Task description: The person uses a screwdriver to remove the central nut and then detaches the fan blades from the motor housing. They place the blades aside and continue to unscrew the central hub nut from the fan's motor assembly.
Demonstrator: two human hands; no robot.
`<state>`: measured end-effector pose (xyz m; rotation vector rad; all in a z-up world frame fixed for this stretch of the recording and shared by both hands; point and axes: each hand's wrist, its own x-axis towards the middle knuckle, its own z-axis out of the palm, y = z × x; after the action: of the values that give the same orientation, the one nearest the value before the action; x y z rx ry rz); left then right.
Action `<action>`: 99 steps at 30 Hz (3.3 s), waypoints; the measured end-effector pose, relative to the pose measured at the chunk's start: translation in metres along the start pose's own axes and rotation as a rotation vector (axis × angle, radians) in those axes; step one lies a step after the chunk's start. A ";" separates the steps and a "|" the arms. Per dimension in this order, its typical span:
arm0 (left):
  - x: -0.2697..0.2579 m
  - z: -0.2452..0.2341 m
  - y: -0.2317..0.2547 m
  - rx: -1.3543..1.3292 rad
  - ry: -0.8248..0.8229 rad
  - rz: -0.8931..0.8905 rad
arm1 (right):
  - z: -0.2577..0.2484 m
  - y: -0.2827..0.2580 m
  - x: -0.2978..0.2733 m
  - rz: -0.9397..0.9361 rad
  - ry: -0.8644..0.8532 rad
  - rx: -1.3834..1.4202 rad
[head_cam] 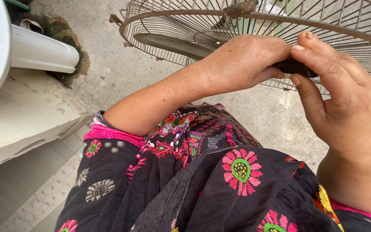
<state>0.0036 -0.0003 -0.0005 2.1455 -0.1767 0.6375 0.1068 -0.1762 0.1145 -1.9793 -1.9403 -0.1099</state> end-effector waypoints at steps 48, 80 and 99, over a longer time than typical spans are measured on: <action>0.015 0.003 0.002 -0.014 0.066 0.070 | 0.016 0.024 -0.029 0.129 0.169 0.248; 0.023 0.019 -0.006 -0.101 0.160 0.071 | 0.022 0.039 -0.034 0.088 0.191 0.247; 0.017 0.031 -0.012 -0.011 0.075 -0.130 | 0.036 0.042 -0.027 0.030 0.290 0.190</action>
<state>0.0344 -0.0155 -0.0162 2.0993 -0.0001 0.6386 0.1399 -0.1903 0.0643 -1.7604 -1.6711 -0.1865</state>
